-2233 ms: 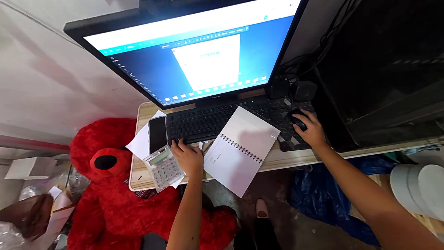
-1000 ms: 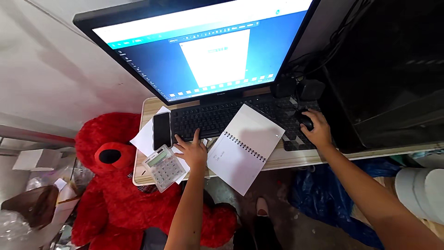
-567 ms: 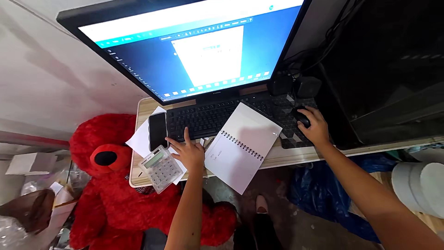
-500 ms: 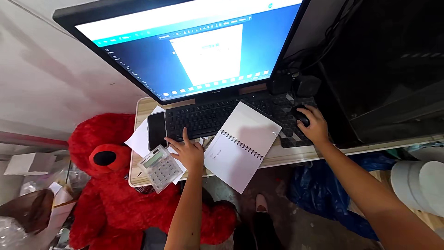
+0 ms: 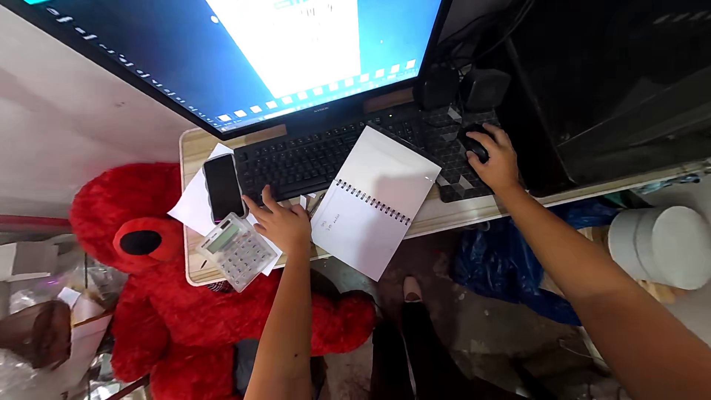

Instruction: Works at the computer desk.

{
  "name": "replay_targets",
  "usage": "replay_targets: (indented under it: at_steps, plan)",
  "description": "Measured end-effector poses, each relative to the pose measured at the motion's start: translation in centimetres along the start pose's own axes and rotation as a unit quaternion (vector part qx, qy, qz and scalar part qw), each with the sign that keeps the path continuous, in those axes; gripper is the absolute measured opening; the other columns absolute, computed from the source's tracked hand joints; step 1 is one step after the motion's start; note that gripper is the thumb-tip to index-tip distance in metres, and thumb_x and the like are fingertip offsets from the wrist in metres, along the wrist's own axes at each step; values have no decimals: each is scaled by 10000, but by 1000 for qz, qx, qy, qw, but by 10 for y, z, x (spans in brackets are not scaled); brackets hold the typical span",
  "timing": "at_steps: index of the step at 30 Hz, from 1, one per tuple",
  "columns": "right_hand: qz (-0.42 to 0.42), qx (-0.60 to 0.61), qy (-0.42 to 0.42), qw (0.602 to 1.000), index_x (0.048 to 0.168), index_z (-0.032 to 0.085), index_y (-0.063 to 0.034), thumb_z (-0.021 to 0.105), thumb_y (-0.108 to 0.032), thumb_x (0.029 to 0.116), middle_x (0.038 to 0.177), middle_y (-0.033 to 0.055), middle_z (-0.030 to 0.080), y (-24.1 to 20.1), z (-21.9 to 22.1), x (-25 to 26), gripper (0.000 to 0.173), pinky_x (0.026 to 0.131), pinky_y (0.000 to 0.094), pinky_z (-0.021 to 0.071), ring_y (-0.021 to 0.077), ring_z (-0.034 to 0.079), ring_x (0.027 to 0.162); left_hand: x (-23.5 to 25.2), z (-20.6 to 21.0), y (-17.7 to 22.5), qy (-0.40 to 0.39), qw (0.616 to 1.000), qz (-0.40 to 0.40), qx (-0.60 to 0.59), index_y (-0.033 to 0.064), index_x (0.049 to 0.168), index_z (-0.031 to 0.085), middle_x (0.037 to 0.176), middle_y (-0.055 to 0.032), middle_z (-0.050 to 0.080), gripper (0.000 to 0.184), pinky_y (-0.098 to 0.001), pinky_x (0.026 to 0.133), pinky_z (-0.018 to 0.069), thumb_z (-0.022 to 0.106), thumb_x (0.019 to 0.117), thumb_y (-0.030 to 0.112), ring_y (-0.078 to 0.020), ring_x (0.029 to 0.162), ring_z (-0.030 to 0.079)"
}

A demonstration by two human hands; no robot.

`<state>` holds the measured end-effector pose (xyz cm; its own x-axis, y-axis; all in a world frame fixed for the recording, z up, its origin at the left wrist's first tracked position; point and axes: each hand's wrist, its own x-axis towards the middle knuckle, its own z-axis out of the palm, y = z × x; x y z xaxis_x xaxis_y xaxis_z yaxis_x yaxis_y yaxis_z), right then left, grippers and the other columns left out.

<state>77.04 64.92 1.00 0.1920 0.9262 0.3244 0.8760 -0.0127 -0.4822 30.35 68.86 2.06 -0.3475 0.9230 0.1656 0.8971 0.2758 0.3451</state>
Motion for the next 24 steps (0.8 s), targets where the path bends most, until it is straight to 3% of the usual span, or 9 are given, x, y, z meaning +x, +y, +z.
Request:
replay_targets:
  at_steps: [10,24]
  plan:
    - [-16,15,6,1000,1371,649,-125,645,-289,1001,1501,253,503,1,2,-2,404,1135,543,421,427,493,1388,1,-2,2,4,1000,0,-10,148,1559,346,1689,-219,112,696,-678,998,368,577,914,274,-462,1398,417]
    - [-31,28,19,999,1339,672,-103,650,-263,995,1479,254,524,3,3,-2,380,1130,526,428,424,508,1372,2,0,1,6,1000,5,2,136,1546,359,1696,-200,103,671,-688,990,364,553,917,267,-448,1403,419]
